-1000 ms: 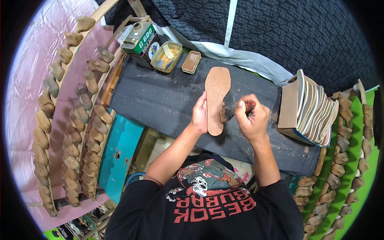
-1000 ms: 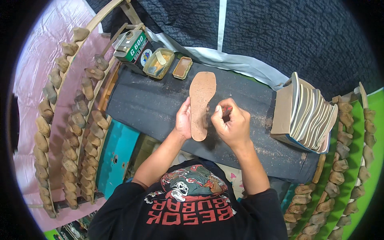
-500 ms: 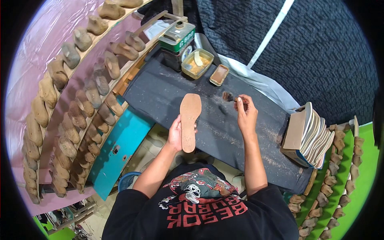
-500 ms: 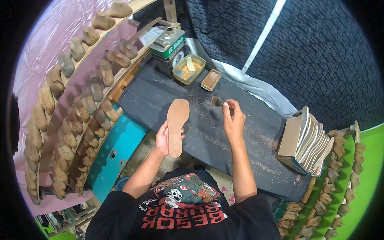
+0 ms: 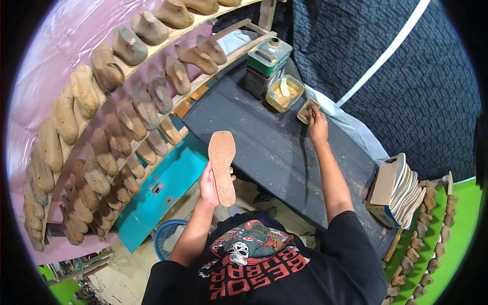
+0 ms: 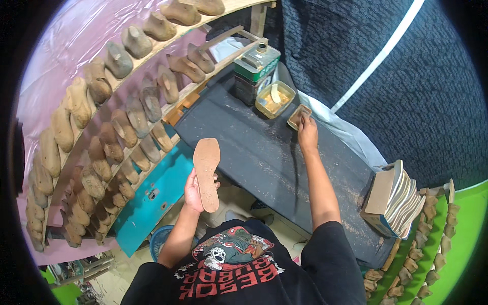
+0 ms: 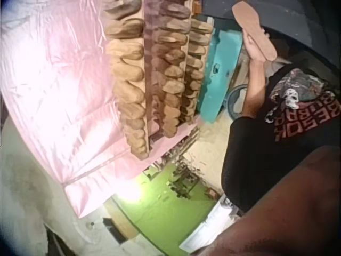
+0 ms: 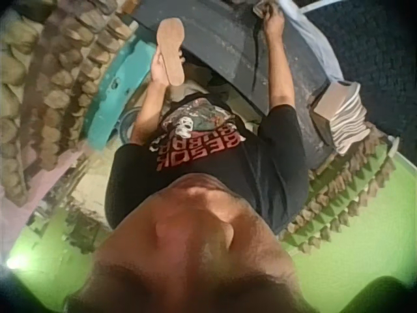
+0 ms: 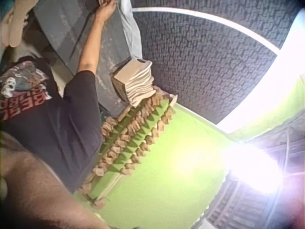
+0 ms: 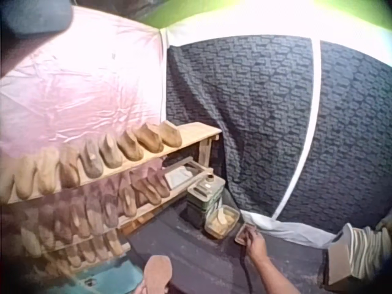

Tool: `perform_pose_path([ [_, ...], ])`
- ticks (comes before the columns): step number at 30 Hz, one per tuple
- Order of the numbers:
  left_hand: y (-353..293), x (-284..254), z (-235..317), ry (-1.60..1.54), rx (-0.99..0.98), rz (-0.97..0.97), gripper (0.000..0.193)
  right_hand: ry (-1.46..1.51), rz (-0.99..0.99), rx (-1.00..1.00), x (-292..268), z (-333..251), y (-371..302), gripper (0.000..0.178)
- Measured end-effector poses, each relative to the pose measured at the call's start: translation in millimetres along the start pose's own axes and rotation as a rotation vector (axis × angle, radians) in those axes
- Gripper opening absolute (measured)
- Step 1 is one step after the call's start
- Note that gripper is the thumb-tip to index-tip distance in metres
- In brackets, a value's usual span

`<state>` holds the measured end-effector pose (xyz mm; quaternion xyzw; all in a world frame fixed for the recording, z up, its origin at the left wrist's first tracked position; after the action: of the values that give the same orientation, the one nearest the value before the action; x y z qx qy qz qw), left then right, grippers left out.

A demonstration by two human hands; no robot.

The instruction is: The person applies adhesive to shoe soles using a brush, sorts shoe insoles from a box, and places shoe parts into a basket.

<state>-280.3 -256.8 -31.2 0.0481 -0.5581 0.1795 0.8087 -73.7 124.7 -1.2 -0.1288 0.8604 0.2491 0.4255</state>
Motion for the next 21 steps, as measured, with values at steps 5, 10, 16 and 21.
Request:
perform_pose_path([
  [5,-22,-17,26,-0.023,0.070,0.061,0.043,-0.198,-0.044,-0.085,22,-1,-7,0.035],
  [10,-24,-19,41,-0.024,0.115,0.065,0.043,-0.281,-0.099,-0.095,23,-1,-17,0.038],
  [16,-12,1,32,0.030,0.114,0.033,0.044,-0.241,-0.197,-0.063,10,-10,-21,0.064],
  [21,-11,17,6,0.030,0.121,-0.003,0.044,-0.030,0.007,-0.085,-22,-20,-57,0.073],
])
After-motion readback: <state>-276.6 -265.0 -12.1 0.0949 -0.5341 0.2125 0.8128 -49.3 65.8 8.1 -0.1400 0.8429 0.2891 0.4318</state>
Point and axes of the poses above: each hand's wrist, its own y-axis towards the middle knuckle, its own x-axis out of the palm, z = x × y, the point moved 5 cm from there along y, towards the middle knuckle, and after that the axes turned 7 degrees about -z, right-handed, at the moved point
